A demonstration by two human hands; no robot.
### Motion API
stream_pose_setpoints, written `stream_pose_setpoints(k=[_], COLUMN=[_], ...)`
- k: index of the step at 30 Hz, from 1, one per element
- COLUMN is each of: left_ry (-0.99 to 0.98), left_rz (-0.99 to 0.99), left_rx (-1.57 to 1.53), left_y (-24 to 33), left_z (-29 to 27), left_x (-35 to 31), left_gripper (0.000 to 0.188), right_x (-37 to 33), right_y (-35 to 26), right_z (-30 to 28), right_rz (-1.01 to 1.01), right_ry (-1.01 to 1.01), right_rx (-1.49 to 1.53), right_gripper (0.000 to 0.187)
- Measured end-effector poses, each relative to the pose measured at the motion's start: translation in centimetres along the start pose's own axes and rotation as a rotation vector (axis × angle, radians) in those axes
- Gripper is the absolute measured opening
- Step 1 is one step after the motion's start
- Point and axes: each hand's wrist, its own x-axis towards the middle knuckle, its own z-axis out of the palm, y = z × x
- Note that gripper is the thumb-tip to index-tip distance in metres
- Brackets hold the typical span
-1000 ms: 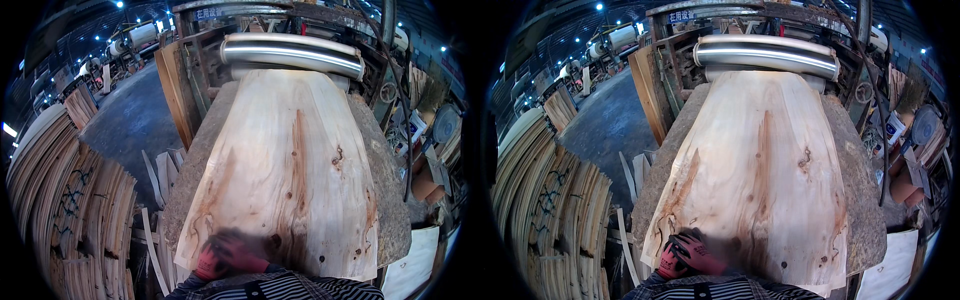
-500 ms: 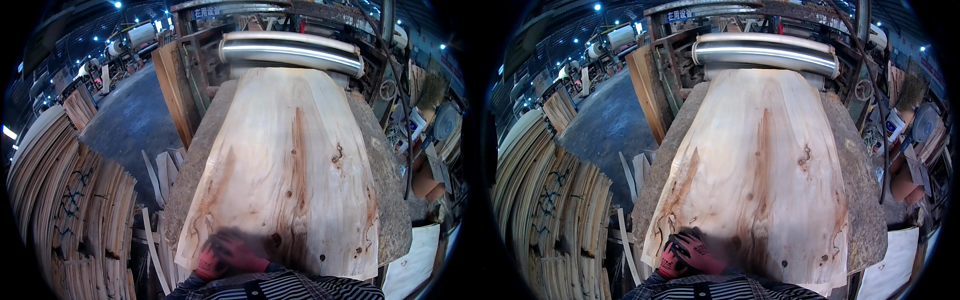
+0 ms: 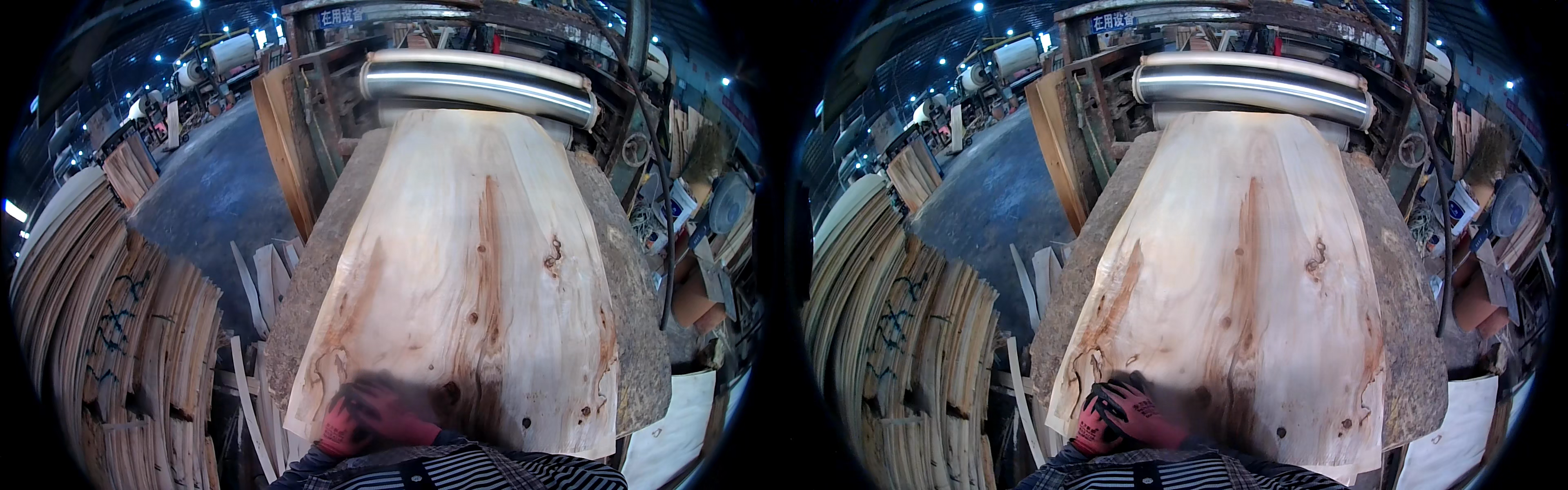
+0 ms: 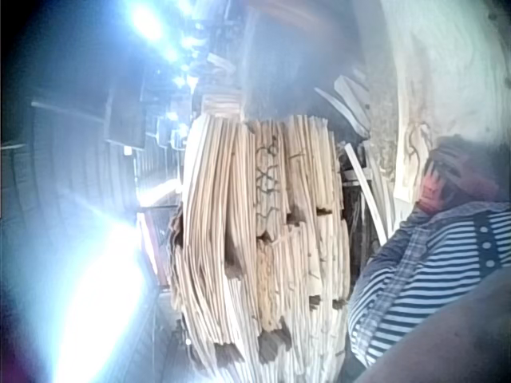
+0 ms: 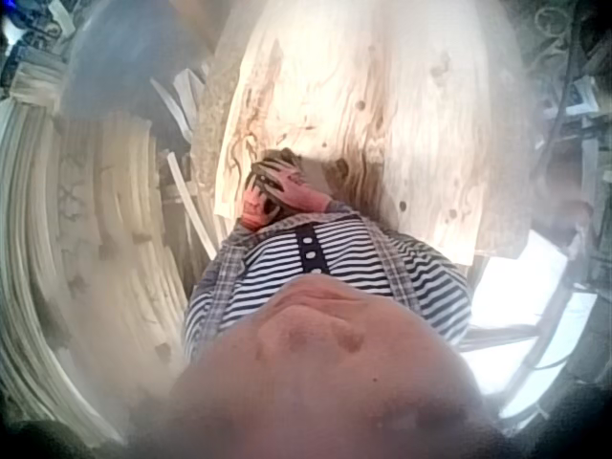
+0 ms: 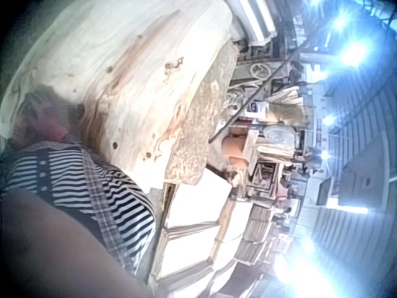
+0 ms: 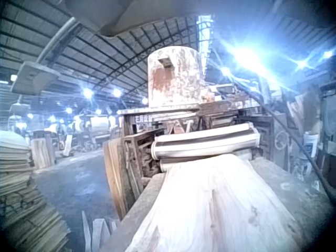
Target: The person repeatedly picks up thin wood veneer sheets from a stack, places them onto a roller machine, and then stacks them onto a pile. The person handles the sheets one at a time, flipping them over and aligning them before stacking.
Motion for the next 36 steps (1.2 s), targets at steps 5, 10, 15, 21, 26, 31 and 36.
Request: stream_pose_setpoints(k=[5, 10, 15, 21, 26, 31, 36], left_ry=[-0.004, 0.089, 0.027, -0.024, -0.054, -0.032, -0.023], left_rz=[0.014, 0.004, 0.009, -0.005, 0.000, -0.003, 0.018], left_rx=[0.006, 0.036, 0.017, -0.001, 0.031, 0.036, 0.032], left_y=[0.04, 0.11, 0.04, -0.08, 0.09, -0.29, -0.21], left_z=[-0.13, 0.16, -0.03, -0.01, -0.30, 0.19, 0.16], left_x=[0.05, 0.08, 0.14, -0.07, 0.07, -0.36, -0.12], left_gripper=[0.061, 0.058, 0.062, 0.066, 0.066, 0.066, 0.066], right_x=[-0.06, -0.04, 0.00, 0.10, 0.04, -0.08, -0.11], right_y=[0.15, 0.22, 0.35, -0.19, -0.11, 0.06, 0.26], right_z=[0.14, 0.32, 0.27, -0.27, -0.25, 0.12, 0.09], right_rz=[-0.011, -0.022, -0.037, -0.031, -0.010, -0.008, 0.024], right_ry=[0.011, 0.020, 0.042, 0.015, -0.003, -0.015, -0.026], right_rx=[-0.021, -0.039, -0.040, -0.026, -0.013, 0.000, 0.012], right_gripper=[0.037, 0.037, 0.035, 0.038, 0.039, 0.039, 0.040])
